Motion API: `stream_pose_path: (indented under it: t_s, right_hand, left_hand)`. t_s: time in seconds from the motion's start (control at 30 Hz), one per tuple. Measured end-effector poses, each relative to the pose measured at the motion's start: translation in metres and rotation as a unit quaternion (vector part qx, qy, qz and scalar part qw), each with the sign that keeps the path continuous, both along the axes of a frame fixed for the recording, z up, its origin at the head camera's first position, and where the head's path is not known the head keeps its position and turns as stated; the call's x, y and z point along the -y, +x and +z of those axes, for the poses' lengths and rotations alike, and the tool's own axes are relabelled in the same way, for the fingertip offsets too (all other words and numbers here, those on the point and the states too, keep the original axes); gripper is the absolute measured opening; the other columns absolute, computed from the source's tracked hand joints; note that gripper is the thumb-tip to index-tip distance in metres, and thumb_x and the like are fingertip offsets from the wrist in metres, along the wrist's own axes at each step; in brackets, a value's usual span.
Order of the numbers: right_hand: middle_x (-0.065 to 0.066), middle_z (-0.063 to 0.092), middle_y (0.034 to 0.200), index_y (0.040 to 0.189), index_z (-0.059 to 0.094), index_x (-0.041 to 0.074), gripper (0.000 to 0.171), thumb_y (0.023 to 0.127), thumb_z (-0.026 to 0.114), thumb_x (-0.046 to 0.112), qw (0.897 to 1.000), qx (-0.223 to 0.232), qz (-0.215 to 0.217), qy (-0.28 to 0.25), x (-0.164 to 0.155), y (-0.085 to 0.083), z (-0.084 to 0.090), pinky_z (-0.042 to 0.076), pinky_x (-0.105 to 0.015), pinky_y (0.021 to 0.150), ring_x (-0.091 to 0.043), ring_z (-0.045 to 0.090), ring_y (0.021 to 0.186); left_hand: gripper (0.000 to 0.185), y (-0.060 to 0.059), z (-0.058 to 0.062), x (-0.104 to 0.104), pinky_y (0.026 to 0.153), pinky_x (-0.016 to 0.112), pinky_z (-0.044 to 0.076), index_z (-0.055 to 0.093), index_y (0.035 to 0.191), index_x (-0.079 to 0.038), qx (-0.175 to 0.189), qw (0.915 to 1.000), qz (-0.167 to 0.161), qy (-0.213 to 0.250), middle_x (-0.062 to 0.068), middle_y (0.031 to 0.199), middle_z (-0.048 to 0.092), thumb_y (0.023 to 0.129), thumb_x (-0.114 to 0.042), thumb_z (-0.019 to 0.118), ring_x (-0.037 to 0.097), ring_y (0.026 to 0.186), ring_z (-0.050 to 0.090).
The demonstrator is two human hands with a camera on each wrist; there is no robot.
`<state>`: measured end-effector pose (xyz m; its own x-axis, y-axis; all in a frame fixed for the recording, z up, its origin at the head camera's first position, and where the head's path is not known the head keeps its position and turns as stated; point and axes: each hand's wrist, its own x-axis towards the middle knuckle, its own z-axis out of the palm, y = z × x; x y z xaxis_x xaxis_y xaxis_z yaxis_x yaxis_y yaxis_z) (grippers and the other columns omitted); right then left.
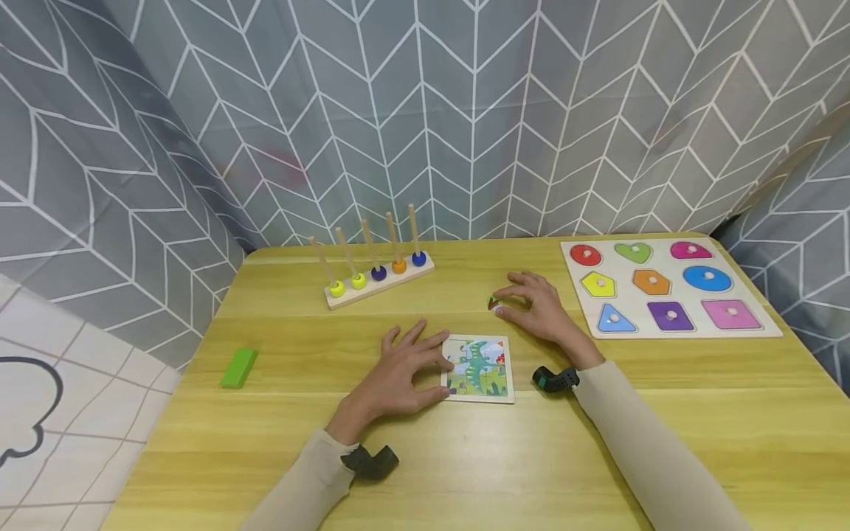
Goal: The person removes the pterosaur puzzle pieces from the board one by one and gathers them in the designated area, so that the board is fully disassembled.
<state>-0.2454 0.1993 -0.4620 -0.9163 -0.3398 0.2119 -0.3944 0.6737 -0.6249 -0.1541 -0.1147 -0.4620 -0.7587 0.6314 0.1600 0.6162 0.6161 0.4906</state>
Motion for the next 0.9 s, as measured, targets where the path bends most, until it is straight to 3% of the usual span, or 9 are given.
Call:
stream_pose_path:
  t_s: [0.43,0.9]
  right_hand:
    - [-0.027,0.042,0.157,0.121,0.074,0.011,0.03,0.093,0.075,0.024,1.0,0.017,0.017,0.013,0.004,-0.031,0.003,0.01,-0.072,0.118,-0.052,0.022,0.151]
    - [-0.026,0.038,0.159,0.124,0.073,0.01,0.034,0.094,0.074,0.025,0.999,0.034,-0.012,0.015,0.012,-0.052,0.008,0.008,-0.069,0.119,-0.049,0.02,0.152]
  left_hand:
    - [0.031,0.002,0.0,0.0,0.12,0.069,0.006,0.072,0.115,-0.033,-0.01,0.9999,-0.002,0.006,-0.001,0.162,0.043,0.089,-0.049,0.069,0.037,0.158,0.019]
    - [0.033,0.001,0.001,-0.001,0.122,0.066,0.005,0.071,0.117,-0.034,-0.001,0.9999,0.002,-0.013,-0.006,0.163,0.04,0.09,-0.051,0.067,0.034,0.159,0.017]
